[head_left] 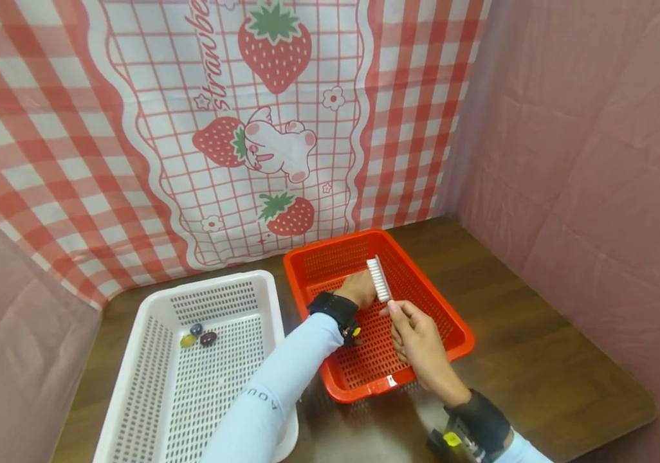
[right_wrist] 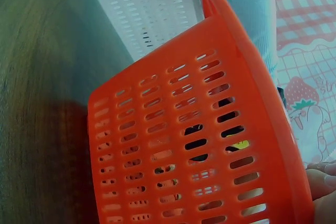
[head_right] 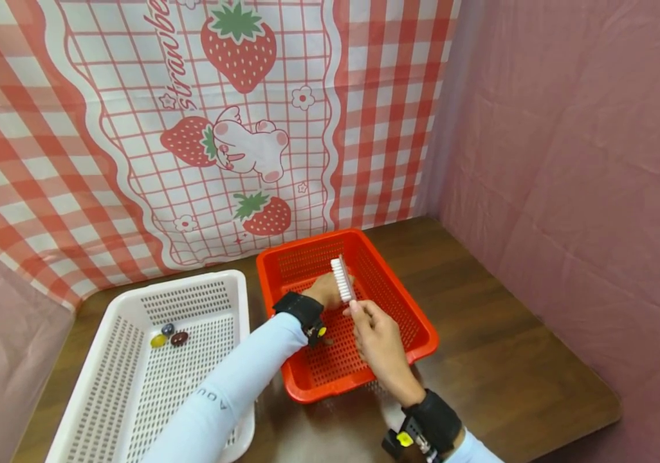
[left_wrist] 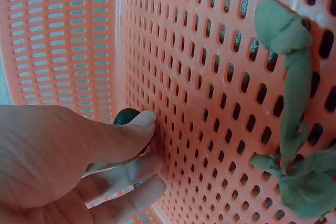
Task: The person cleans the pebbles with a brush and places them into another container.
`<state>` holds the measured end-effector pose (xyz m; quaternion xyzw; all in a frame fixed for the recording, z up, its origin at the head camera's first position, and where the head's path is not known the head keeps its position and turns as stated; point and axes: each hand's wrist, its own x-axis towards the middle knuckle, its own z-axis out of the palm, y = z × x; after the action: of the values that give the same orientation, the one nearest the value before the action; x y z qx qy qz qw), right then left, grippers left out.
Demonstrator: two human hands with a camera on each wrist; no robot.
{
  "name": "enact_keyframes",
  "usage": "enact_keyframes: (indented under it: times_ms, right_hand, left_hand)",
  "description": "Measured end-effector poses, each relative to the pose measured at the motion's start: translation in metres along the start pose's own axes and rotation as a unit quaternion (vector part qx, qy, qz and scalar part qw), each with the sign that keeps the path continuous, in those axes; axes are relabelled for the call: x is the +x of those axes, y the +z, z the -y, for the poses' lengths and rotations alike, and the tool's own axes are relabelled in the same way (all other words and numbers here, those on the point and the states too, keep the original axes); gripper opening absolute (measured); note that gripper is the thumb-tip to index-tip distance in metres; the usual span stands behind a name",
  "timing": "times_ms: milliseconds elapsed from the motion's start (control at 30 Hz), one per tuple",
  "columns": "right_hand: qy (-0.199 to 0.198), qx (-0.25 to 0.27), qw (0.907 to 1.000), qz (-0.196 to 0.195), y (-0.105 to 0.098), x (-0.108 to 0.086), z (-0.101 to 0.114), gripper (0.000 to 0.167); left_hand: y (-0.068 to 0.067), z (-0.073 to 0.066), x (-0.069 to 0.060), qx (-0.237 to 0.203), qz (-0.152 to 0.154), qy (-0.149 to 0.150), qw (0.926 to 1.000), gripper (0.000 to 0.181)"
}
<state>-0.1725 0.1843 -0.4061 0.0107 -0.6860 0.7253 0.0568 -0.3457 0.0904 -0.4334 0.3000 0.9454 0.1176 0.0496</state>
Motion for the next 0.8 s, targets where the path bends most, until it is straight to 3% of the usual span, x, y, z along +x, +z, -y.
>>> enact_keyframes:
  times_ms: [233,333,400,567,700,800]
  right_hand:
    - [-0.018,-0.010,0.9998,0.002,0.004,0.002,-0.001,0.046]
    - [-0.019,-0.004,0.9998,0.003,0.006,0.002,-0.002,0.046]
    - [-0.018,0.002,0.9998,0.001,0.006,0.002,-0.004,0.045]
    - [-0.017,0.003,0.9999,0.001,0.004,0.001,-0.006,0.042]
    - [-0.018,-0.004,0.9998,0.003,0.000,0.002,-0.004,0.043]
    - [-0.010,-0.017,0.9998,0.008,-0.003,0.002,0.000,0.043]
  left_hand:
    - [-0.010,0.008,-0.007,0.031,-0.006,0.009,0.9995,0.006]
    - [-0.020,0.009,-0.014,0.047,-0.022,0.021,0.9984,0.011]
    - [-0.028,0.008,-0.020,0.045,-0.044,0.044,0.9970,0.016]
    - [-0.054,0.007,-0.044,0.028,-0.094,0.085,0.9916,0.016]
    - [-0.075,0.009,-0.068,0.015,-0.108,0.075,0.9912,0.020]
    - [-0.079,0.013,-0.087,-0.037,-0.103,0.075,0.9912,0.024]
